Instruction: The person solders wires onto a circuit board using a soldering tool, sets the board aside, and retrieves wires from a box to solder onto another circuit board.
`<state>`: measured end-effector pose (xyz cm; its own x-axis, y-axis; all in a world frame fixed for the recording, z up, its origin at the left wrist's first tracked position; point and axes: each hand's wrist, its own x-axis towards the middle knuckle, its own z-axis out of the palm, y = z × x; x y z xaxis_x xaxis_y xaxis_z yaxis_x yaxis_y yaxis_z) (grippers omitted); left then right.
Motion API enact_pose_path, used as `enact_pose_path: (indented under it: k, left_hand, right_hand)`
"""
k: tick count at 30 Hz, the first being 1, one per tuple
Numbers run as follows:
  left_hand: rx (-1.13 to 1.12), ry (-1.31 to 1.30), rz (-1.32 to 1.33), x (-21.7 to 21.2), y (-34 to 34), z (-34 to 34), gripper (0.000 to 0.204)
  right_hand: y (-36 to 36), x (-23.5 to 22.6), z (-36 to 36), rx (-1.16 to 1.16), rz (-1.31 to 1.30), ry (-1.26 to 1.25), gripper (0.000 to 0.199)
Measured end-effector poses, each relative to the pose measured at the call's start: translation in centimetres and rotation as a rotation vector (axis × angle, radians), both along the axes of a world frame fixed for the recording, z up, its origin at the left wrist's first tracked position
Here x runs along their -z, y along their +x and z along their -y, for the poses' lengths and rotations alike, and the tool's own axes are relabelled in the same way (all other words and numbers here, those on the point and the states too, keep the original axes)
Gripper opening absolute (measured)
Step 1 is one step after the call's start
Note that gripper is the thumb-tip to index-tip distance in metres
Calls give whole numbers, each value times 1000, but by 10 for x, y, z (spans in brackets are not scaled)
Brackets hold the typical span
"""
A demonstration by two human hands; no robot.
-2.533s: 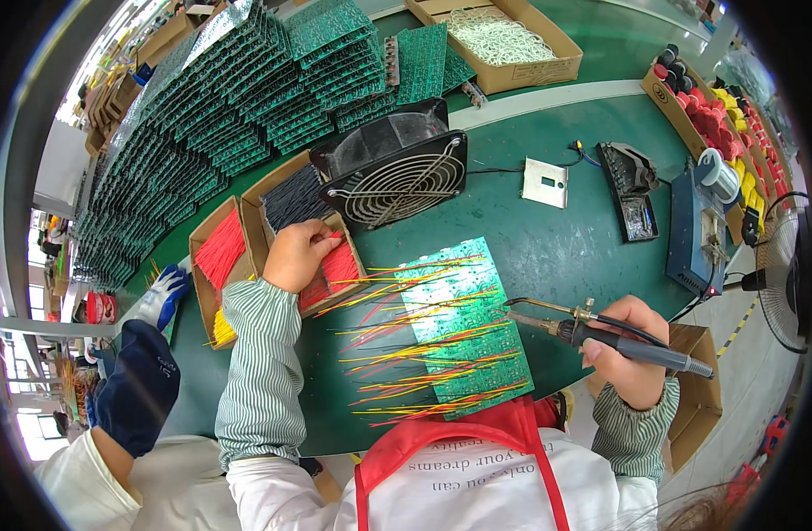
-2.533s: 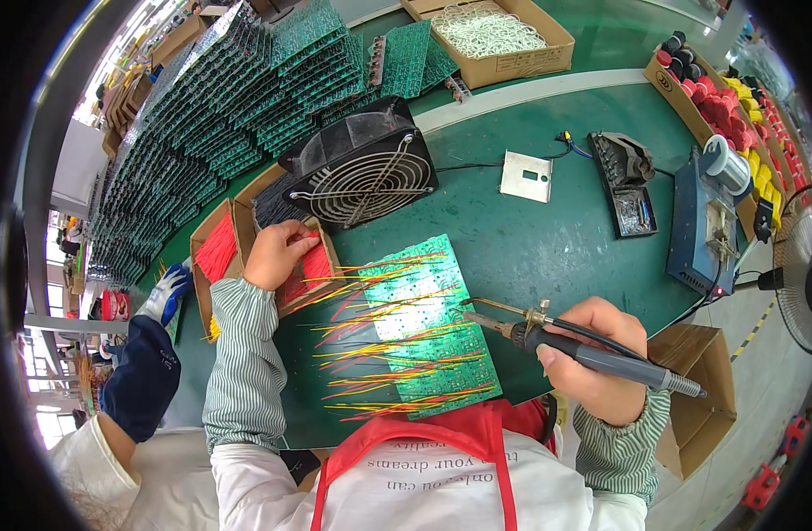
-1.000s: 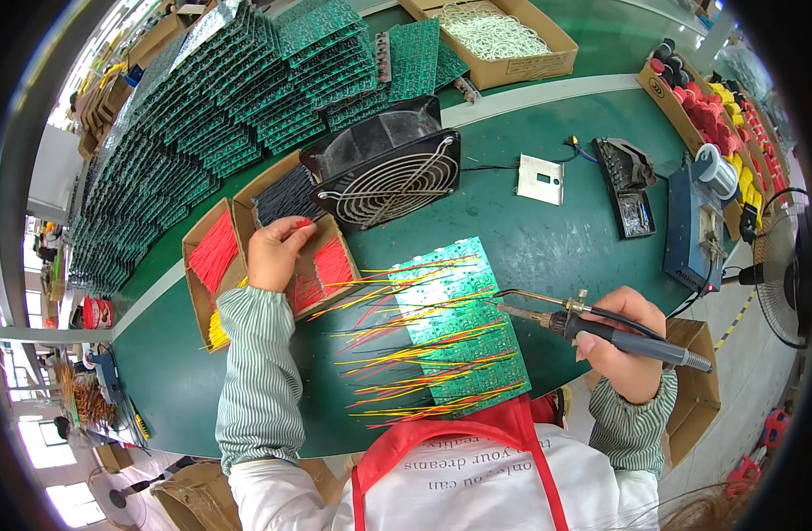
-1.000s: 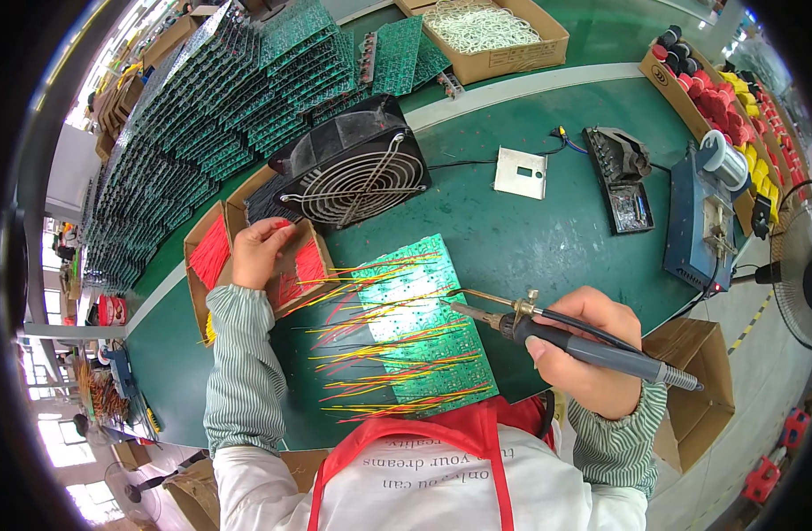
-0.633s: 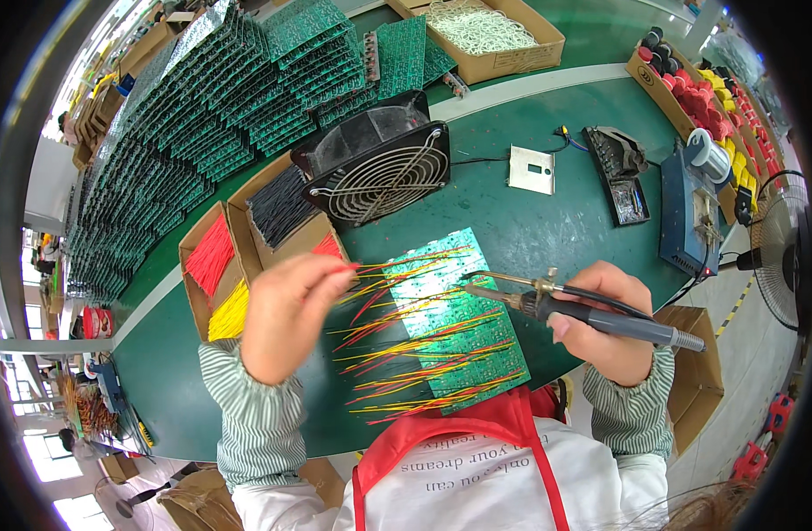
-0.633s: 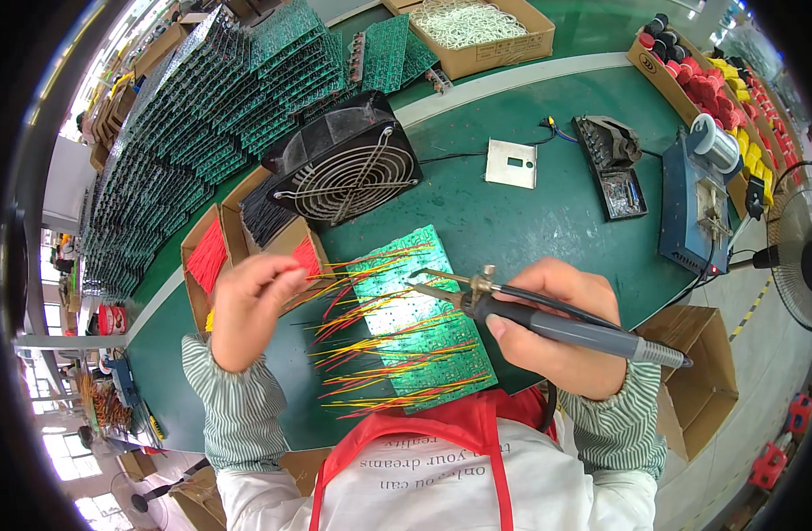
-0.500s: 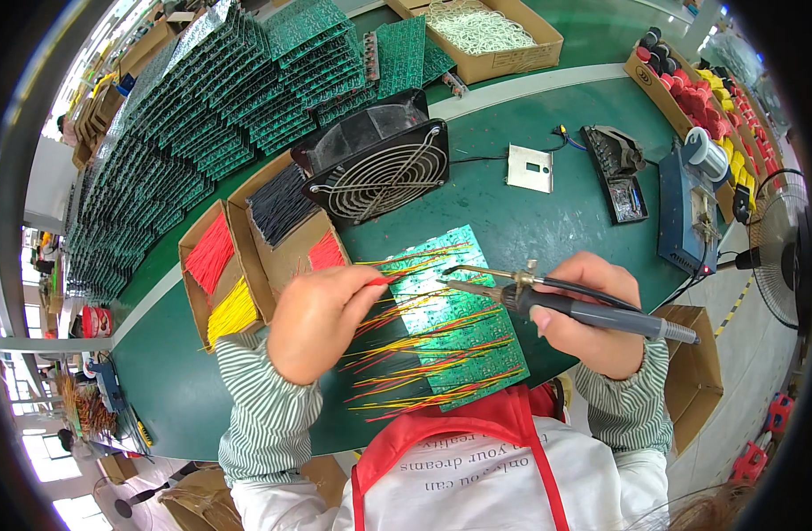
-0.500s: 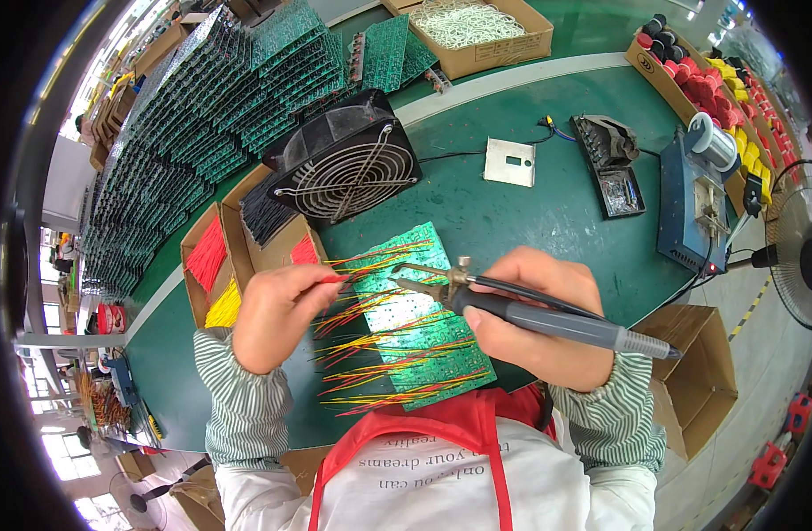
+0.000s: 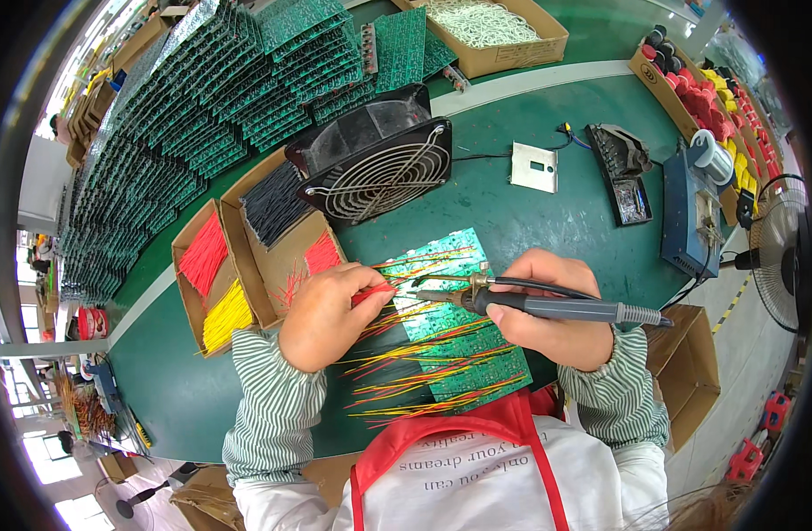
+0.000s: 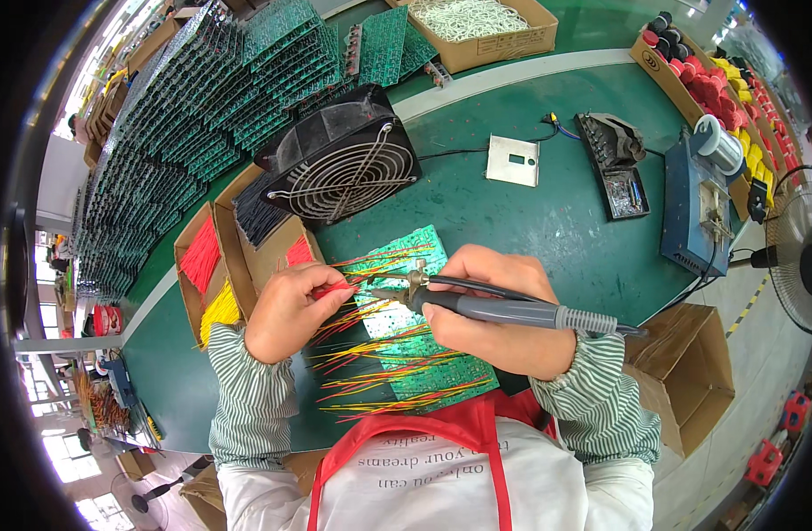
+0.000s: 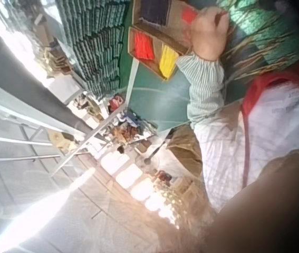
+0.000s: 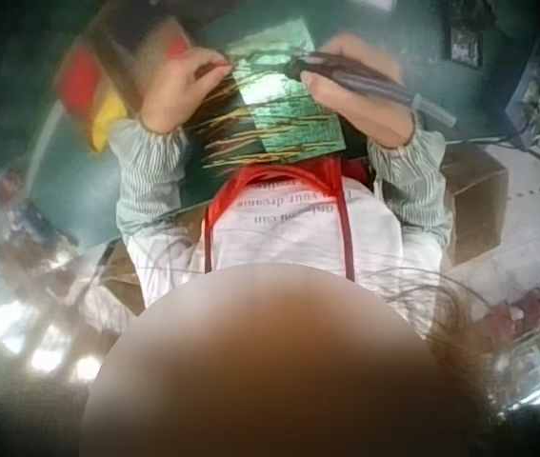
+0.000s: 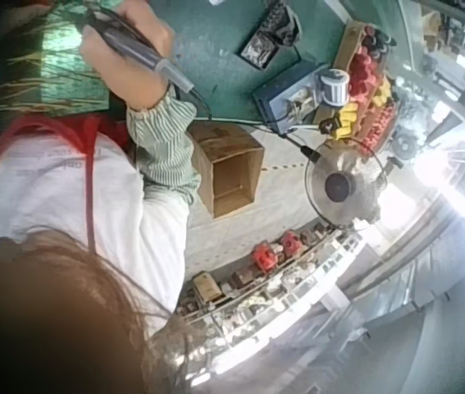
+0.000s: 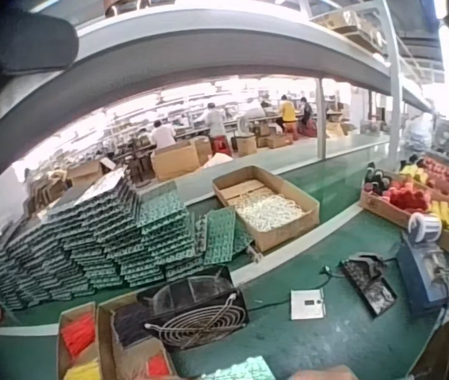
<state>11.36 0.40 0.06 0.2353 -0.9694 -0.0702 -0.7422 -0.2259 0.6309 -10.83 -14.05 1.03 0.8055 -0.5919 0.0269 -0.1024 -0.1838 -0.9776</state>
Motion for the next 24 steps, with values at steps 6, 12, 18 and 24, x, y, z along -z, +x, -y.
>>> enact_pose_path:
  k: [6,12,18,24]
  left_hand:
    - [1,21,-19,2,4,0,14]
    - [0,19,-41,4,5,1,15]
    - [13,19,-52,2,4,3,14]
    - [-42,-129,60,-5,6,-3,9]
  right_hand:
    - [5,0,1,-23,-33,5,18]
    - [7,6,2,-23,-27,9,18]
    - [2,1,4,9,-21,2,19]
    - [-7,-7,7,37,-21,-7,19]
